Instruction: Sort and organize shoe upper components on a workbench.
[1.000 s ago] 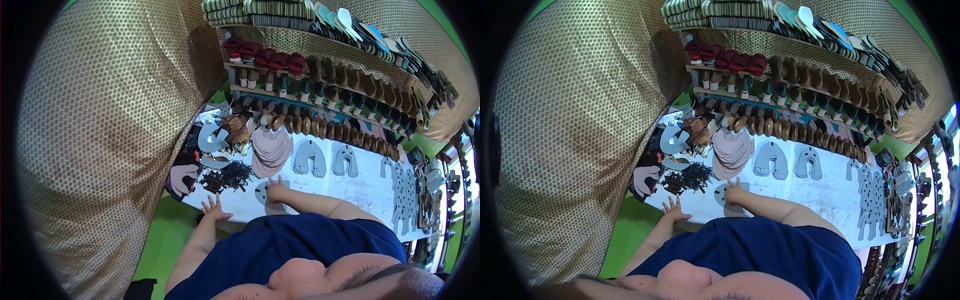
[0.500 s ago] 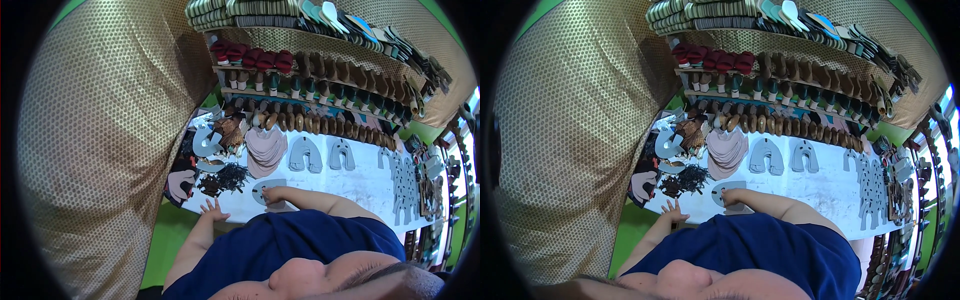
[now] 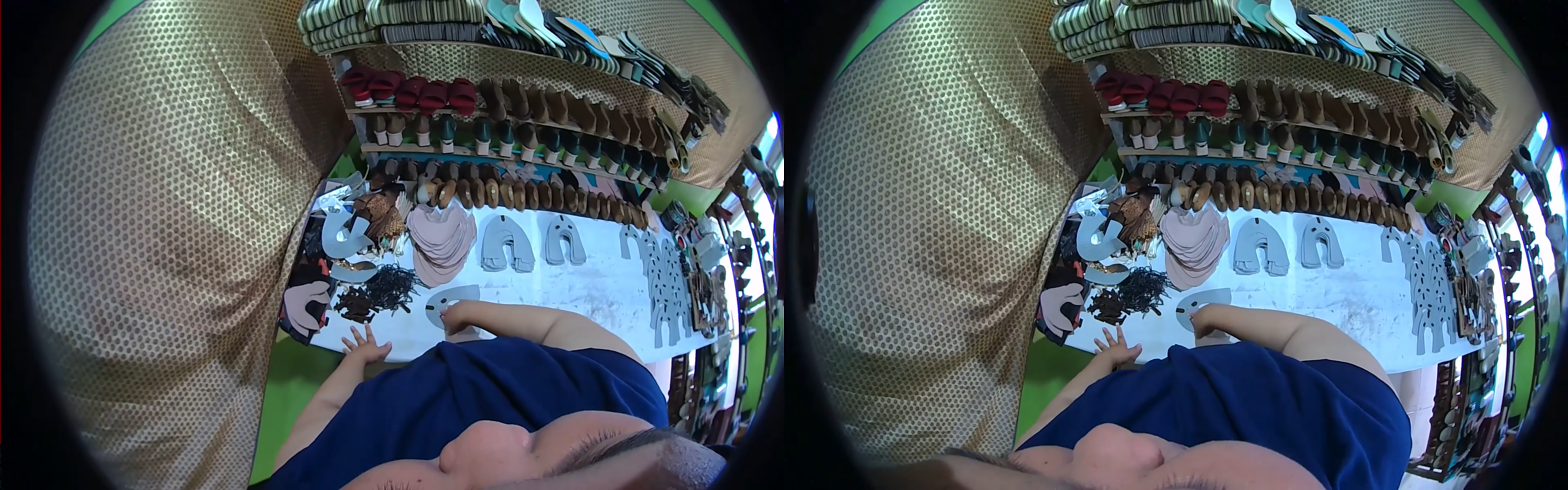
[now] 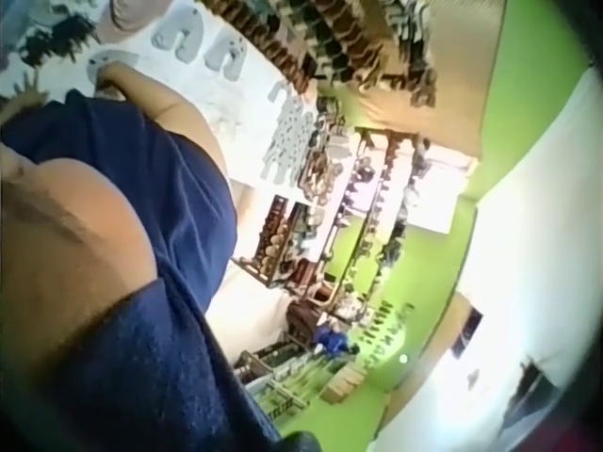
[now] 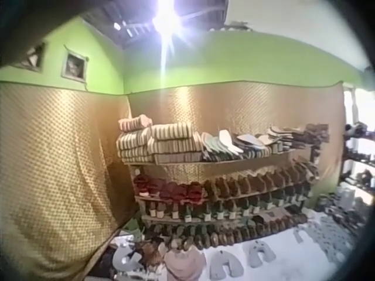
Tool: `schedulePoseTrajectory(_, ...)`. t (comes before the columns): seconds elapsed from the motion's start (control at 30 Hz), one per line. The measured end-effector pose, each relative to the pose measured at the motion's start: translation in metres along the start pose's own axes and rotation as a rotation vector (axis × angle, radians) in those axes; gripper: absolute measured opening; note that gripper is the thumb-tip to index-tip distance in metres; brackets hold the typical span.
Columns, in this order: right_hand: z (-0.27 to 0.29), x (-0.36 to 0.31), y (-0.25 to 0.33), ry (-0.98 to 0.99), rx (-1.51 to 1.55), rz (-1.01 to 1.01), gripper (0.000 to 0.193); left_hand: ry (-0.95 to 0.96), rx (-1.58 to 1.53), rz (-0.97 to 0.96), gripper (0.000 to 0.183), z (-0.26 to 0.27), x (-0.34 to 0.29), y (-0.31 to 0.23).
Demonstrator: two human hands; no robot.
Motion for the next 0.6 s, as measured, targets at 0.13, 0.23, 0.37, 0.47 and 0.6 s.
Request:
schedulePoseTrajectory(0.13, -0.005, -0.018, 0.011, -0.26, -0.148, 0.047, 0.075, 0.044, 0.055, 0.049, 0.112, 0.004, 0.003, -0.008)
schedulePoseTrajectory(0.23, -0.008, -0.011, 0.005, -0.138, -0.038, 0.058, 0.079, 0.059, 0.088, 0.037, 0.108, 0.007, 0.0, -0.009)
schedulePoseTrajectory(0.37, 0.015, -0.024, 0.007, -0.292, 0.176, -0.16, 0.078, 0.035, 0.05, 0.042, 0.102, 0.003, 0.004, -0.002)
schedulePoseTrajectory(0.47, -0.015, 0.0, -0.007, -0.407, -0.038, -0.127, 0.077, 0.03, 0.034, 0.027, 0.098, 0.003, 0.002, -0.004)
schedulePoseTrajectory(0.6, 0.01, -0.011, 0.014, -0.218, 0.061, -0.253, 0.076, 0.035, 0.031, 0.02, 0.094, 0.0, 0.005, -0.003)
Point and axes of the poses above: each hand's wrist, its own x-axis towards the middle knuckle, its own z-axis out of the back of the hand, y = z × x, the point moved 2 cm from there along x, towards the middle knuckle, and after that the axes turned 13 degrees about -y, right-handed, at the moved point
